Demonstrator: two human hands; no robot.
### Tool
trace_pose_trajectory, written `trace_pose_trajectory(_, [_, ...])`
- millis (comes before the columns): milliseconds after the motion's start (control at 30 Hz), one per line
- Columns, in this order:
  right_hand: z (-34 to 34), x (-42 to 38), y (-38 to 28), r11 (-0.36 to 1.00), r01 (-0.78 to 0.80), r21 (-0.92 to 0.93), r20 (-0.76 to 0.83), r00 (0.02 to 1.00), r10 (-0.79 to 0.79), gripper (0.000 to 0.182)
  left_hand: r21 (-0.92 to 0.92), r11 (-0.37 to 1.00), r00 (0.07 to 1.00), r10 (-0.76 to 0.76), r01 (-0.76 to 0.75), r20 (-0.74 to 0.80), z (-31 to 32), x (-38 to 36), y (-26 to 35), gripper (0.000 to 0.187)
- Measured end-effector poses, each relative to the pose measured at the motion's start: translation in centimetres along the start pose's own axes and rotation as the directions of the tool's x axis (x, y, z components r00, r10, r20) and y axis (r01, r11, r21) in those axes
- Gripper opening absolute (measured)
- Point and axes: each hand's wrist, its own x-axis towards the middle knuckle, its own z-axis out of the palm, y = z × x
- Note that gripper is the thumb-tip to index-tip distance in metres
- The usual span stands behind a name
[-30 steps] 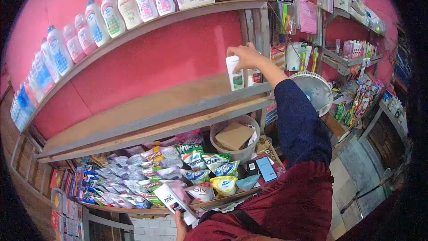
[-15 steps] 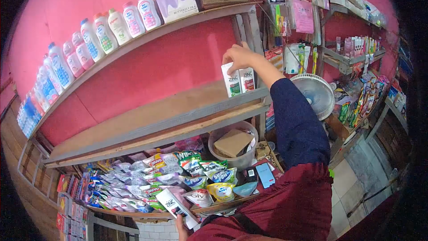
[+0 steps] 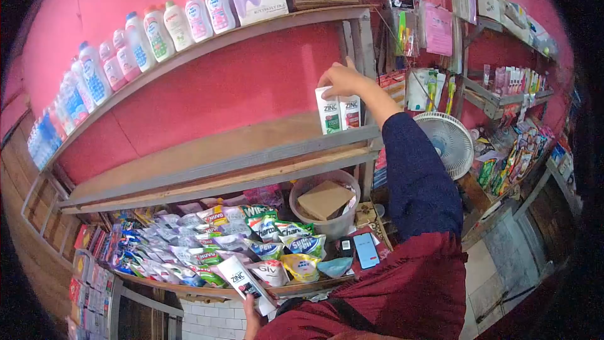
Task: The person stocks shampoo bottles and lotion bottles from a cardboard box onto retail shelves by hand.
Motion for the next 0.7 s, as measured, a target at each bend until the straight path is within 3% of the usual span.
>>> trace_pose_trajectory(100, [0.3,0.2,0.1,1.0,-0.016,0.008,-0.01,1.0,0.016,0.034,0.076,0.993,0.994,0.09,-0.095,0.062,1.1,-0.2,0.6,0.057])
trace_pose_trajectory(200, [0.1,0.0,0.2,0.999,-0.025,0.045,0.022,0.999,0.024,0.037,0.146,0.982,0.99,0.131,-0.122,-0.056,3.6,-1.3,2.0,0.055])
trace_pose_trajectory(333, [0.9,0.9,1.1,0.988,0.05,0.143,-0.028,0.999,-0.047,0.048,0.066,0.994,0.996,0.089,-0.09,0.012,3.2,0.1,2.5,0.052])
trace_pose_trajectory(367, [1.2,0.8,0.5,0.993,0.073,0.096,-0.129,0.99,-0.061,0.053,0.104,0.99,0.986,0.085,-0.1,0.146,3.0,0.9,3.1,0.049])
trace_pose_trajectory(433, [-1.1,-1.8,-4.2,0.993,0.115,-0.004,-0.325,0.939,-0.11,0.062,0.291,0.941,0.977,0.125,-0.172,0.176,2.9,3.0,3.8,0.049])
trace_pose_trajectory(467, [-2.2,-2.3,-6.4,0.974,0.224,-0.027,-0.249,0.942,-0.223,0.068,0.273,0.939,0.961,0.148,-0.211,0.234,4.8,3.2,4.9,0.047])
trace_pose_trajectory(500, [-2.2,-2.8,-8.7,0.884,0.406,0.232,-0.209,0.908,-0.363,0.066,0.254,0.935,0.942,0.171,-0.248,0.29,6.8,3.6,6.2,0.046])
trace_pose_trajectory(533, [-1.8,-3.5,-11.1,0.704,0.523,0.481,-0.201,0.847,-0.492,0.064,0.276,0.928,0.94,0.162,-0.249,0.3,7.9,4.5,6.5,0.043])
trace_pose_trajectory(600, [-1.4,-6.0,-15.8,0.548,0.396,0.737,0.017,0.799,-0.6,0.06,0.259,0.936,0.918,0.129,-0.237,0.376,11.1,5.3,7.9,0.039])
trace_pose_trajectory(700, [-2.0,-8.4,-19.4,0.532,0.202,0.823,0.274,0.679,-0.681,0.06,0.227,0.941,0.858,0.109,-0.252,0.502,14.8,7.2,8.8,0.037])
